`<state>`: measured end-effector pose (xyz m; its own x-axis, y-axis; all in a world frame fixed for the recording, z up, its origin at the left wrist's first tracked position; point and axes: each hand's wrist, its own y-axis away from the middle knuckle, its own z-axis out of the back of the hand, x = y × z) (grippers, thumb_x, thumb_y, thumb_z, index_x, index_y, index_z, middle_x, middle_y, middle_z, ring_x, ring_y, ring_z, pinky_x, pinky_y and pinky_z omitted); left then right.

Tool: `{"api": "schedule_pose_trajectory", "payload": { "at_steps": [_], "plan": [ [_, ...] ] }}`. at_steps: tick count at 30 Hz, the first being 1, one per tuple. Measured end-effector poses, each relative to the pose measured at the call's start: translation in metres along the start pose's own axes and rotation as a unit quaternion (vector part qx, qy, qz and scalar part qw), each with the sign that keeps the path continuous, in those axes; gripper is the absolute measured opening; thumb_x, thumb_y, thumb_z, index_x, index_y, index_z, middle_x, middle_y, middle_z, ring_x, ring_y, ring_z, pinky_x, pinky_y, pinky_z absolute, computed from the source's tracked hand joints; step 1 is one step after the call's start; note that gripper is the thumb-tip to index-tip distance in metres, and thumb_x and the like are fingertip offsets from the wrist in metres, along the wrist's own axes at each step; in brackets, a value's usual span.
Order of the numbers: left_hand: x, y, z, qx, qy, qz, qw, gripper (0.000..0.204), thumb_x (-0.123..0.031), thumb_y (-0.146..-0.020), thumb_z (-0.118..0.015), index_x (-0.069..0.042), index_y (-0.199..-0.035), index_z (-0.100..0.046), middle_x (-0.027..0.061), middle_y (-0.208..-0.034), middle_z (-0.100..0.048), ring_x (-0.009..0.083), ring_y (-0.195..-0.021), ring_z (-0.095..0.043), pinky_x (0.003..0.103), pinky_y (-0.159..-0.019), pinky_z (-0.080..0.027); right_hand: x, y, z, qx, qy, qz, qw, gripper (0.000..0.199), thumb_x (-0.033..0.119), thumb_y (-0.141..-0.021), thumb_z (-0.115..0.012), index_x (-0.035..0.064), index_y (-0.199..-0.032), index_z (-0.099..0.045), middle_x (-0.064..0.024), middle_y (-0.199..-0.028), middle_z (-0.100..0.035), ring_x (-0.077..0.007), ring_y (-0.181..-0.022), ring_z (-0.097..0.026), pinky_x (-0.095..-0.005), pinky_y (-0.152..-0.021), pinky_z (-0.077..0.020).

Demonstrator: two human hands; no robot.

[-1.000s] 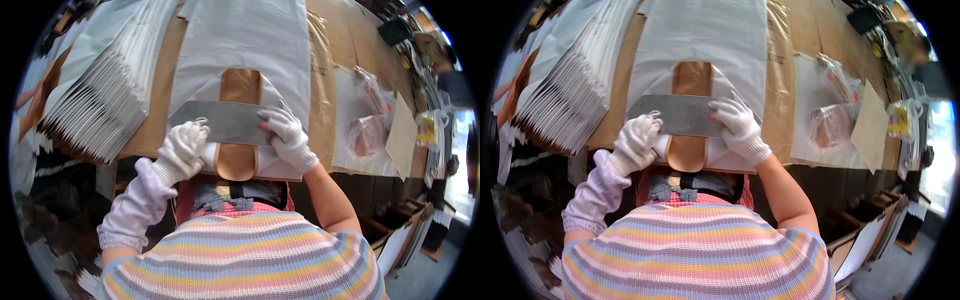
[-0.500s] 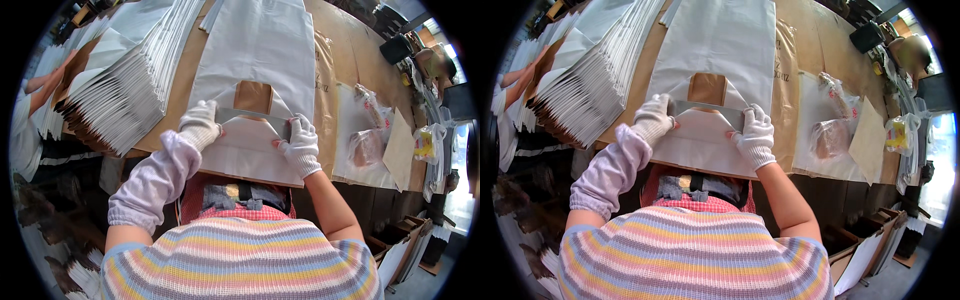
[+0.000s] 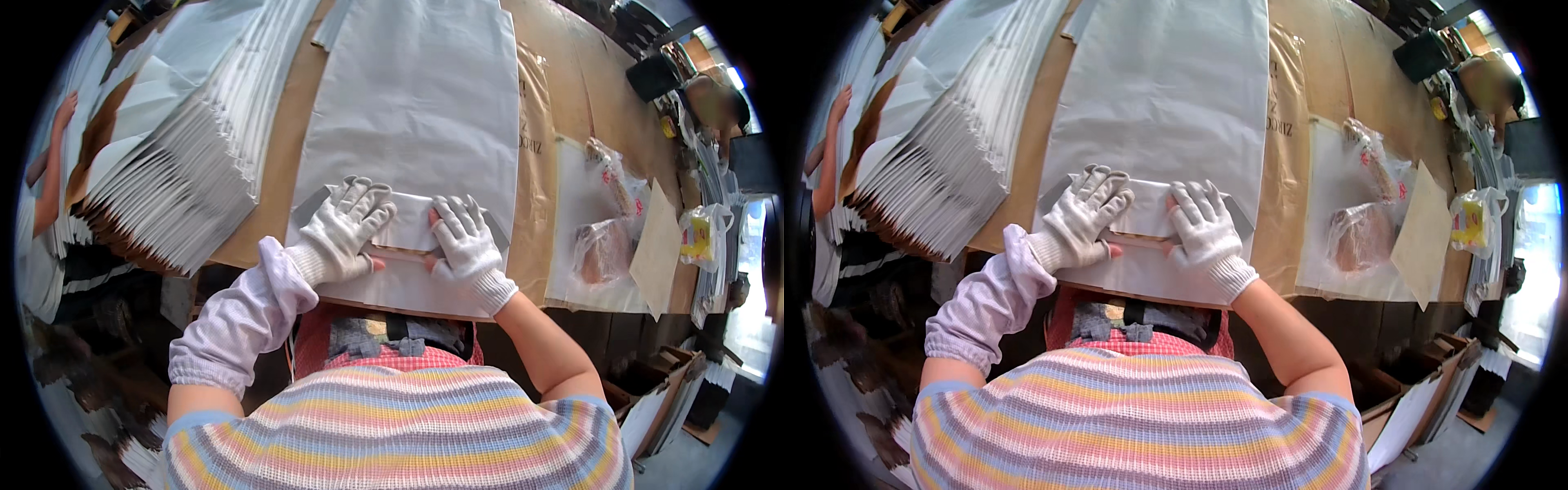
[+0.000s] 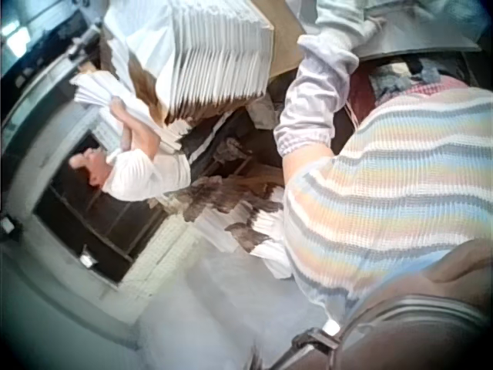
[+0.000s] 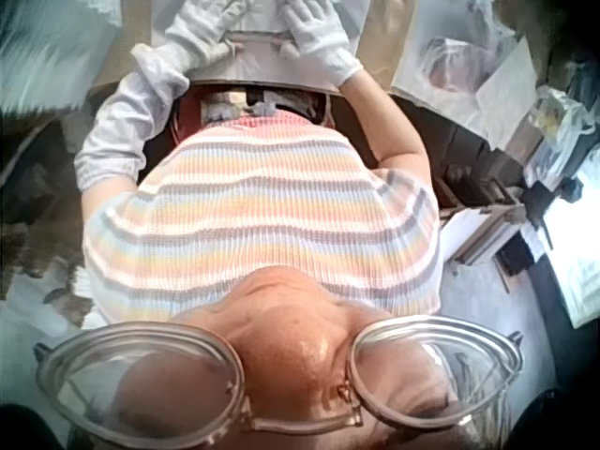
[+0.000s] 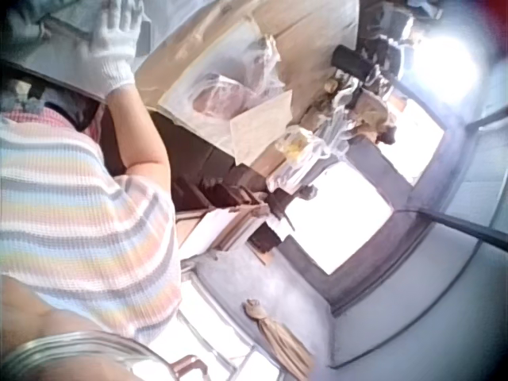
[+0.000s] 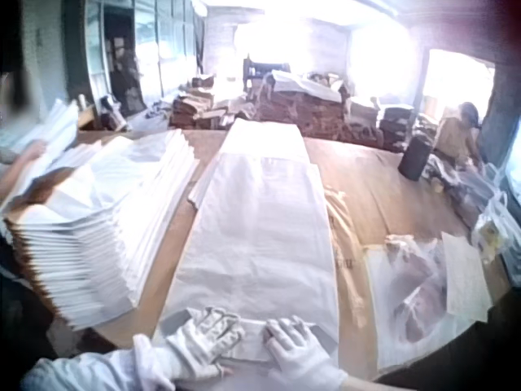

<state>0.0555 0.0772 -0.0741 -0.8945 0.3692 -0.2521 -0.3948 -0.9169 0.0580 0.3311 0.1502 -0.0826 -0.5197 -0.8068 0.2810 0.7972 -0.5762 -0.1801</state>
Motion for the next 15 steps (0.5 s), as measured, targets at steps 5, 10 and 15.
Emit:
{"api": "schedule_pose_trajectory", "payload": {
  "at_steps": [5,10,15],
  "plan": [
    [-0.019,-0.025,-0.003,-0.038,0.057,-0.055,0.996,0.083,-0.037,-0.083,-0.077,-0.007,-0.153,-0.046,0.0219,-0.155,-0.047,0.0355,-0.151,-0.037,0.047,-0.126,-0.026,0.007,-0.017,0.013,0.014,-0.062,0.021,0.998,0.061,0.027,-0.074,-0.079,-0.0014,-0.126,-0.064,-0.0221,-0.147,-0.056,-0.0382,-0.14,-0.049,-0.0517,-0.124,-0.0308],
    [0.013,-0.001,0.021,-0.195,0.29,0.219,0.911,0.058,-0.02,-0.086,-0.081,-0.003,-0.137,-0.06,0.0191,-0.146,-0.058,0.0367,-0.129,-0.059,0.041,-0.11,-0.048,-0.019,0.013,0.014,-0.164,-0.265,-0.224,0.924,0.054,0.011,-0.067,-0.084,-0.0005,-0.116,-0.066,-0.0208,-0.121,-0.067,-0.0372,-0.109,-0.065,-0.0499,-0.103,-0.0494],
    [0.028,0.019,0.044,0.018,0.038,0.379,0.924,0.053,-0.033,-0.079,-0.086,-0.009,-0.123,-0.069,0.0135,-0.164,-0.039,0.0362,-0.132,-0.057,0.044,-0.112,-0.045,-0.015,-0.008,0.023,-0.121,0.05,-0.164,0.978,0.054,0.036,-0.063,-0.09,0.0039,-0.101,-0.068,-0.0126,-0.106,-0.067,-0.0368,-0.104,-0.064,-0.0483,-0.094,-0.0518]
  ]
}}
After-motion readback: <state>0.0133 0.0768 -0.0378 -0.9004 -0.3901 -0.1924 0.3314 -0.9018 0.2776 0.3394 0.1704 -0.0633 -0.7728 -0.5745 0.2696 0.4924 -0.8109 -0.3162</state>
